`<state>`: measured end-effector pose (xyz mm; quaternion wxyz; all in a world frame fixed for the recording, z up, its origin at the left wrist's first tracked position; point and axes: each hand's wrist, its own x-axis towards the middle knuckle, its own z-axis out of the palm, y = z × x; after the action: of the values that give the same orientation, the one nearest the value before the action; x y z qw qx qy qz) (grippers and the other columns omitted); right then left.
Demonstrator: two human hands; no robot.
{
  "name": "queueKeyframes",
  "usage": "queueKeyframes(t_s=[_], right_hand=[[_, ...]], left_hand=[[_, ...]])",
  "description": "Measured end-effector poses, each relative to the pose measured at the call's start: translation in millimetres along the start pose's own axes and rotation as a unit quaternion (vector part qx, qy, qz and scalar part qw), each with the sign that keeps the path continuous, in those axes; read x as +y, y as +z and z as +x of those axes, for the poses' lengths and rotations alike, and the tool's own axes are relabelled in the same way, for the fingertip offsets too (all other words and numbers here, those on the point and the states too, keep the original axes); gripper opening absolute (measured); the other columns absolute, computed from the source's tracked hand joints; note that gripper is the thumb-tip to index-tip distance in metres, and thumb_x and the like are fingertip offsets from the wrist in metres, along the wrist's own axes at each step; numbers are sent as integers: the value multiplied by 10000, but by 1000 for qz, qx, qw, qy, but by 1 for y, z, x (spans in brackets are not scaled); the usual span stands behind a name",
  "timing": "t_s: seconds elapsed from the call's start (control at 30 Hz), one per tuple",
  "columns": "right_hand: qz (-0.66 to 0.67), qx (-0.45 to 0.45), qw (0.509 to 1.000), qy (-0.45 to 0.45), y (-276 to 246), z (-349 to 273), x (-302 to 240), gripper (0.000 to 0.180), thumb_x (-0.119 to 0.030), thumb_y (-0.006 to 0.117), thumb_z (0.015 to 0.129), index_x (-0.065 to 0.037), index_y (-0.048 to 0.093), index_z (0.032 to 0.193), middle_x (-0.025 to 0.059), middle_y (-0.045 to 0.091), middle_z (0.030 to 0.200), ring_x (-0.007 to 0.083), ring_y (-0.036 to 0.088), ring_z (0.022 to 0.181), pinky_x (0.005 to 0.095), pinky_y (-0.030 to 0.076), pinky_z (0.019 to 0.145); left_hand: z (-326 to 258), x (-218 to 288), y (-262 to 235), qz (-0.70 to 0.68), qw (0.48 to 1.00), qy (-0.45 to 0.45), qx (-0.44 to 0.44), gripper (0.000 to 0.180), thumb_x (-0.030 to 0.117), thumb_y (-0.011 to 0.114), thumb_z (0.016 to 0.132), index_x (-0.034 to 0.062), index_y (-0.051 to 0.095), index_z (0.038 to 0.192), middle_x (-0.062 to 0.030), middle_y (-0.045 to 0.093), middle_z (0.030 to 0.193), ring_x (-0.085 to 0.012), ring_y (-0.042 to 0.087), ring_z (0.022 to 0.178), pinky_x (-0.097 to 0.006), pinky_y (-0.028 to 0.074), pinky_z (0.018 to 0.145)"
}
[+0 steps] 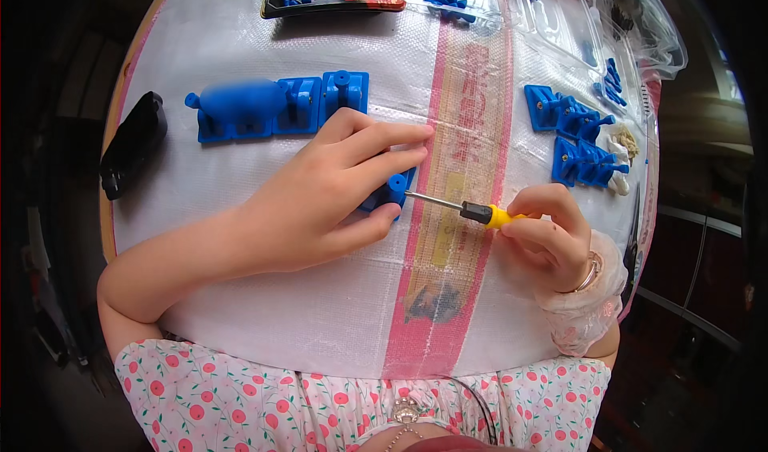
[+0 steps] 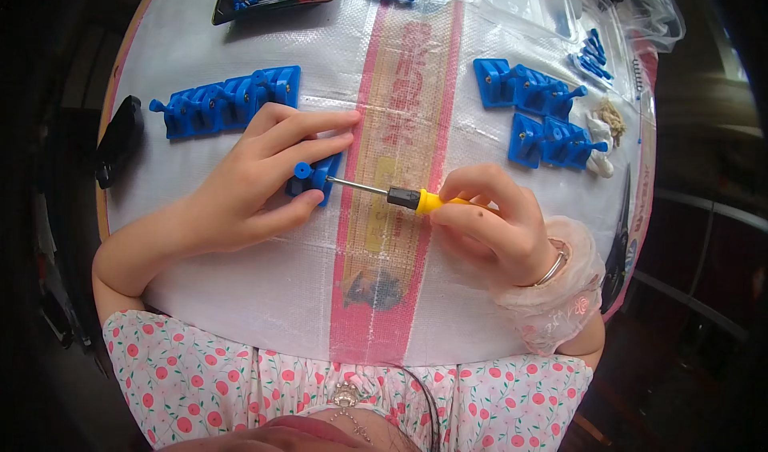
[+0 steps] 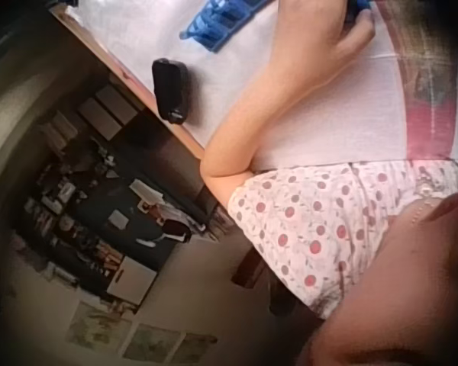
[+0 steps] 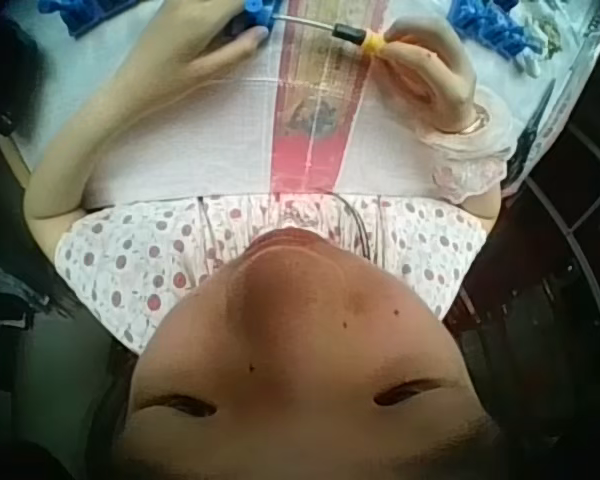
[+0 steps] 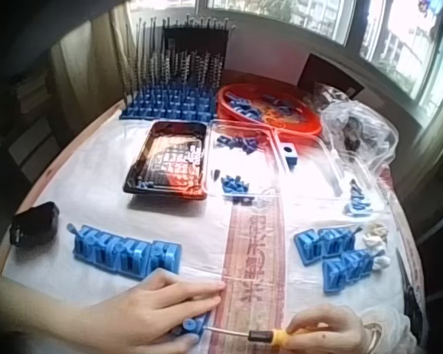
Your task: Assembling small blue plastic fixture components using a manual screwdriver.
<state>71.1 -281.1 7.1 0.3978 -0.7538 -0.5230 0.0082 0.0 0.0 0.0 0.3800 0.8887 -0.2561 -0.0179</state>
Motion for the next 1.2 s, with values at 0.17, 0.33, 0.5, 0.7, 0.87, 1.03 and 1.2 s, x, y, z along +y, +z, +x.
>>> queueKeyframes(t_s=[0.17,0.33,0.5,0.7,0.87,1.03,1.2], right_hand=[[3,6,1000,0,1,2,0,264,107,713,662,-20,634,879,118,587,930,175,603,643,262,485,545],[7,4,1000,10,1,2,-1,262,109,713,666,-24,635,878,113,584,924,163,590,628,259,469,533],[19,2,1000,19,1,2,-1,263,114,713,671,-25,638,881,111,581,922,160,582,620,260,456,529],[25,-4,999,26,0,1,0,269,120,709,675,-23,643,893,112,577,924,167,585,634,263,460,548],[28,-12,999,27,-1,1,1,276,121,711,678,-23,648,905,109,574,933,164,581,645,261,456,552],[36,-22,999,26,0,2,2,278,109,720,690,-27,655,924,106,567,951,160,581,671,258,456,561],[39,-29,998,27,-1,1,4,276,97,728,703,-27,656,939,107,563,959,164,581,670,258,458,564]], left_hand=[[0,0,0,3,1000,6,6,530,44,640,782,40,527,1300,-106,459,1426,-291,433,1176,-381,373,1006],[0,-1,0,4,1000,7,7,529,43,637,786,40,523,1302,-108,457,1427,-294,432,1180,-385,371,1008],[0,0,-1,9,1000,9,6,537,40,637,786,45,517,1309,-107,455,1429,-297,431,1182,-386,372,1010],[0,-1,2,5,1000,10,8,542,38,637,783,45,515,1310,-106,453,1431,-299,430,1184,-388,375,1011],[-1,-3,2,-2,1000,14,12,545,38,639,781,40,513,1311,-107,454,1429,-300,428,1192,-395,380,1012],[-3,-2,1,2,1000,11,11,540,40,636,788,37,513,1313,-109,458,1423,-302,426,1201,-398,382,1017],[-2,-2,3,4,1000,9,14,534,44,636,791,36,516,1311,-108,462,1420,-300,425,1201,-400,381,1019]])
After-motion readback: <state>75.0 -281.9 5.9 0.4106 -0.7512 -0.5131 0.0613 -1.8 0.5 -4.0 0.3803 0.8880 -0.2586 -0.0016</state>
